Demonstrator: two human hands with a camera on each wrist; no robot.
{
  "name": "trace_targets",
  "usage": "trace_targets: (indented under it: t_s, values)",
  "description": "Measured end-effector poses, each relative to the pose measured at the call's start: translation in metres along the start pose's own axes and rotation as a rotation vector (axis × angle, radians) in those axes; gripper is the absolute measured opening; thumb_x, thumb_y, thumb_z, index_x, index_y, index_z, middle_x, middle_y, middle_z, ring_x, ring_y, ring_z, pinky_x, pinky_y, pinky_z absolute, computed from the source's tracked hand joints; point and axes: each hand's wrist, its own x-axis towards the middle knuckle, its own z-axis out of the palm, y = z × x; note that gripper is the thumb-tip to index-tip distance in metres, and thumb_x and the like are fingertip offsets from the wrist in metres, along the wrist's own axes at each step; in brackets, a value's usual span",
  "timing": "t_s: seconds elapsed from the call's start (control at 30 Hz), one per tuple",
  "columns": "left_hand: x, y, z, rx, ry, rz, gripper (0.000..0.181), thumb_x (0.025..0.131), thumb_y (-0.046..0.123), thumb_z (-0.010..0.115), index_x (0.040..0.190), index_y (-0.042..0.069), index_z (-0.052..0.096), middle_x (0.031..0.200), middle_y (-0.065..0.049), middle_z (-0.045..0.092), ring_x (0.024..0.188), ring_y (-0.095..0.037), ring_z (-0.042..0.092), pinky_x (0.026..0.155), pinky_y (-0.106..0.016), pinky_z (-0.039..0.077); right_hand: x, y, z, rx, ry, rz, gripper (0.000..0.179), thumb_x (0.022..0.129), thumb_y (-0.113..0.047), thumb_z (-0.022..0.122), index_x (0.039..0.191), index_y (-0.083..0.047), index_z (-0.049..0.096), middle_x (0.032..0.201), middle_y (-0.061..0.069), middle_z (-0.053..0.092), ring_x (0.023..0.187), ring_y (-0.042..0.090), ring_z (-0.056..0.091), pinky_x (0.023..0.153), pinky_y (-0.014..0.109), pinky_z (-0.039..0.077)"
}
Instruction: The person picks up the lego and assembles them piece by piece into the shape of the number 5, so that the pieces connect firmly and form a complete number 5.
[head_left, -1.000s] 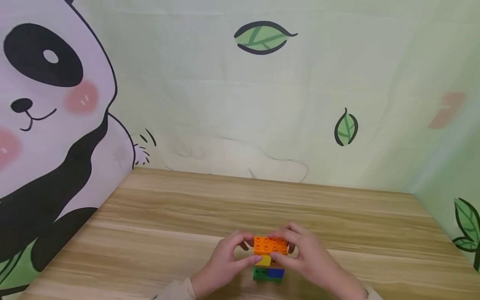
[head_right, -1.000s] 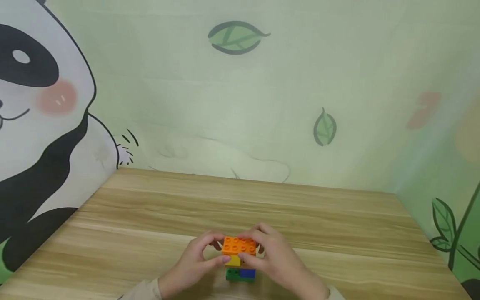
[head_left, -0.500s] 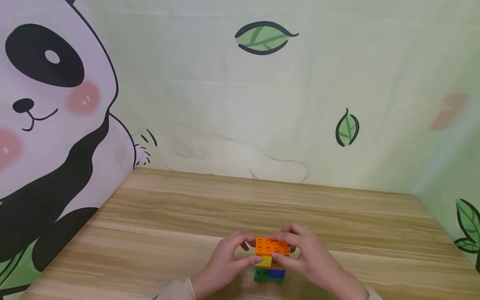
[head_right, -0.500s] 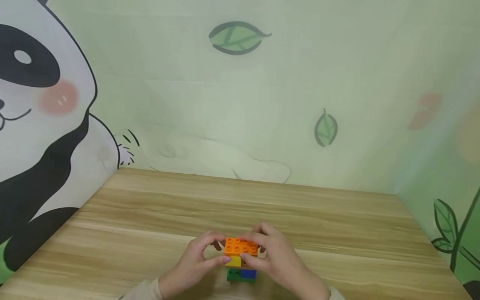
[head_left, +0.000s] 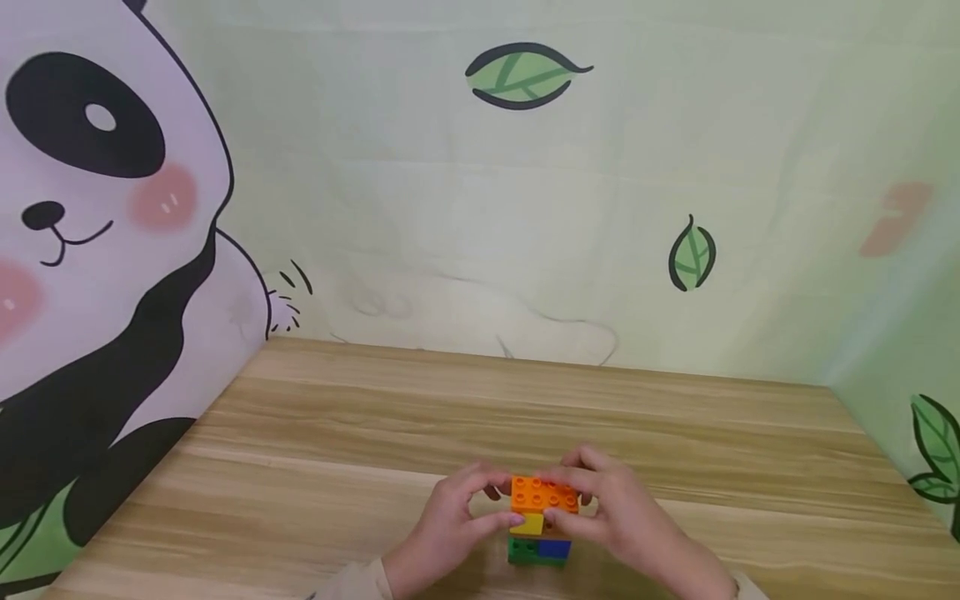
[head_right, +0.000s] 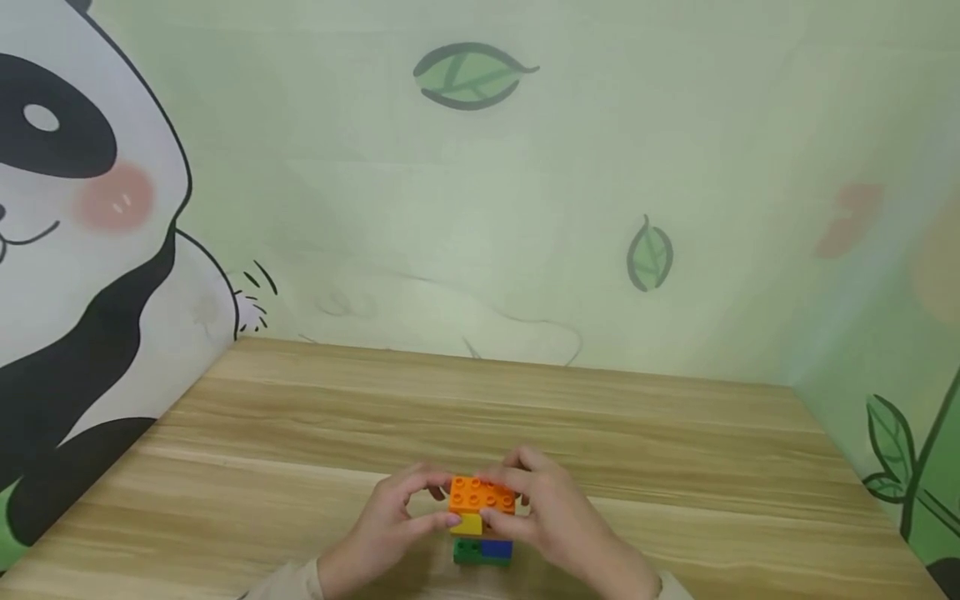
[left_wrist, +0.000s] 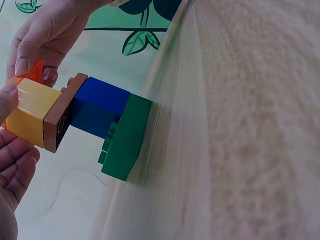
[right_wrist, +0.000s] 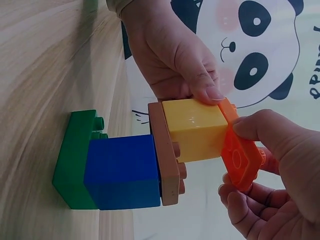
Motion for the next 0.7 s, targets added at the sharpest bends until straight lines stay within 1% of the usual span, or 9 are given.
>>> trace_targets:
  t_s: [0.13,0.23,0.33,0.53,0.7]
  values:
    - [0.0005,0.0014,-0.0003,0.002,-0.009,-0.018,0.025,0.082,0.026,0.075,0.103,0.014,0.069,0.098,0.003,0.069,0.088,-0.011,0.058,0.081,-0.030,0.053,-0.0005,-0.0006,-0.0001,0.017,-0.006,0.009,0.027,0.085,-0.021,0.073,0.110,-0.010,0.072,0.093,-0.003,0.055,0.079,0.003,0.049,0.060,0.017,0.051]
    - [0.0007,0.0022,-0.0003,-0.011,-0.016,-0.028,0.027,0.081,0.025,0.076,0.105,0.014,0.069,0.099,0.004,0.069,0.089,-0.013,0.059,0.082,-0.030,0.053,-0.0008,-0.0007,-0.0002,0.019,-0.007,0.017,0.027,0.085,-0.022,0.073,0.110,-0.011,0.071,0.094,-0.003,0.055,0.079,0.002,0.049,0.060,0.017,0.051]
    - [0.0009,0.0019,-0.0002,-0.018,-0.012,-0.019,0.029,0.081,0.025,0.076,0.107,0.014,0.069,0.099,0.004,0.069,0.089,-0.016,0.061,0.082,-0.030,0.053,-0.0008,-0.0003,0.0000,0.004,0.004,0.014,0.027,0.085,-0.022,0.074,0.109,-0.011,0.072,0.094,-0.004,0.056,0.078,0.002,0.049,0.061,0.018,0.051]
    - [0.0004,0.0006,-0.0003,-0.015,0.009,0.031,0.029,0.082,0.027,0.075,0.106,0.013,0.069,0.098,0.000,0.070,0.086,-0.018,0.060,0.080,-0.028,0.053,-0.0007,-0.0003,0.0005,0.004,0.012,0.012,0.026,0.084,-0.022,0.074,0.109,-0.012,0.072,0.094,-0.005,0.057,0.078,0.001,0.049,0.062,0.018,0.051]
    - [0.0007,0.0005,-0.0003,-0.034,0.013,0.041,0.026,0.084,0.029,0.074,0.104,0.013,0.069,0.097,-0.001,0.070,0.085,-0.021,0.060,0.078,-0.027,0.052,-0.0015,-0.0008,0.0002,0.020,0.007,0.013,0.026,0.086,-0.023,0.073,0.109,-0.012,0.071,0.094,-0.005,0.056,0.078,0.000,0.049,0.061,0.019,0.051]
